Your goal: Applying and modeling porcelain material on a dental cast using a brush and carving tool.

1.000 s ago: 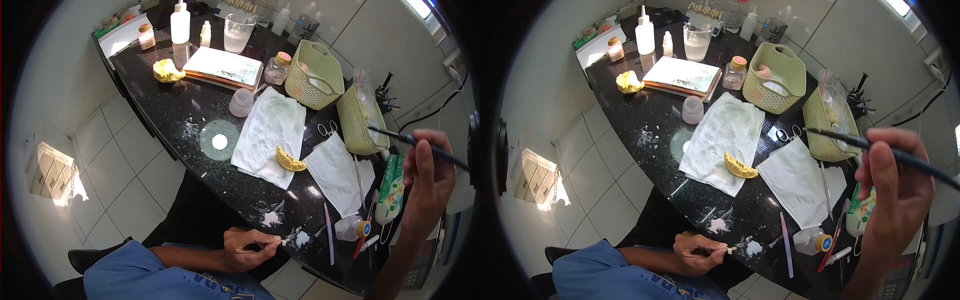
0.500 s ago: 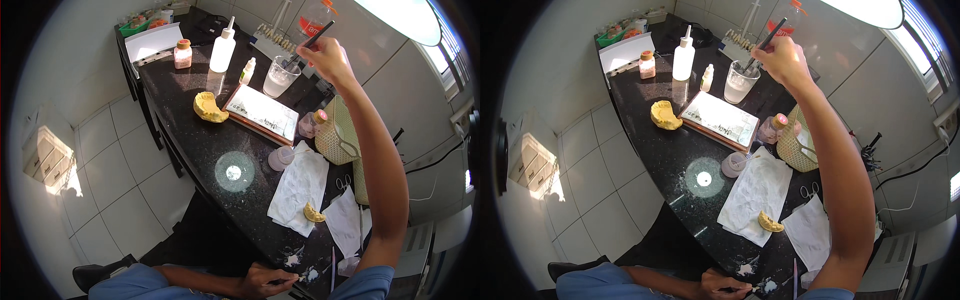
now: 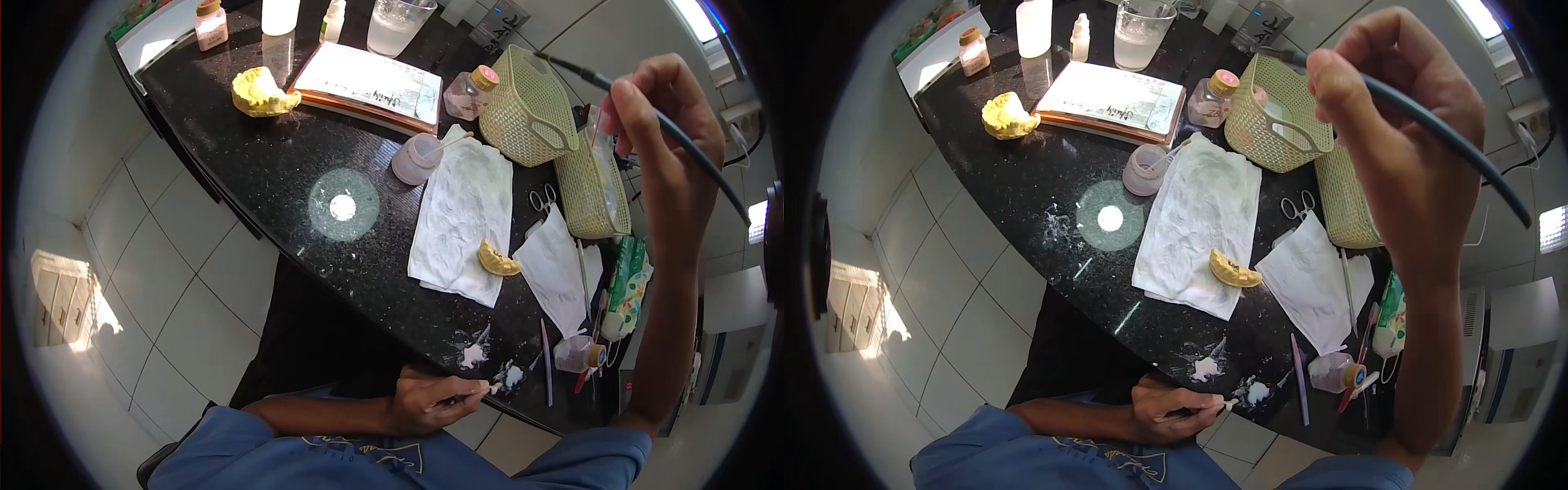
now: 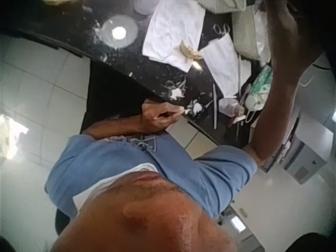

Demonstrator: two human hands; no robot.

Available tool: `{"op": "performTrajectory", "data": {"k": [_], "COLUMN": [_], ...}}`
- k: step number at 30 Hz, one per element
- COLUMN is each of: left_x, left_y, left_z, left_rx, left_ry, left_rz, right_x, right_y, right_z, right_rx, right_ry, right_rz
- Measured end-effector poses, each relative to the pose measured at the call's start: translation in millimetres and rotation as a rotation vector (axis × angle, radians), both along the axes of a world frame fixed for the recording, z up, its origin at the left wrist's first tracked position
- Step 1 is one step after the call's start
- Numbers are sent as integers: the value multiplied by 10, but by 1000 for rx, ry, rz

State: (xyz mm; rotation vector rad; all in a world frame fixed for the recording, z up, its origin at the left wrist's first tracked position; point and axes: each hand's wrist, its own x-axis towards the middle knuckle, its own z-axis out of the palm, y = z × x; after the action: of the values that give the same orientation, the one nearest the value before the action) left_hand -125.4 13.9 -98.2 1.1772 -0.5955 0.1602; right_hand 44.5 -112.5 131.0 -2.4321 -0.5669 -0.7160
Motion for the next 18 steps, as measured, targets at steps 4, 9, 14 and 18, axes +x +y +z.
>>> {"op": "performTrajectory", "data": {"k": [4, 9, 14, 18], "left_x": [-58, -90, -107, -113], "left_y": [-71, -44, -38, -71], "left_z": [7, 49, 80, 31], "left_rx": [-5, 18, 21, 30], "left_ry": [-24, 17, 8, -50], "left_rz": [11, 37, 62, 58], "right_x": [-684, -885, -1030, -1069], "right_y": [-248, -358, -399, -495], "right_z": [-439, -683, -632, -703], "right_rx": [-147, -200, -214, -220], "right_ry": [226, 321, 275, 293], "right_rz": [-91, -94, -84, -35]}}
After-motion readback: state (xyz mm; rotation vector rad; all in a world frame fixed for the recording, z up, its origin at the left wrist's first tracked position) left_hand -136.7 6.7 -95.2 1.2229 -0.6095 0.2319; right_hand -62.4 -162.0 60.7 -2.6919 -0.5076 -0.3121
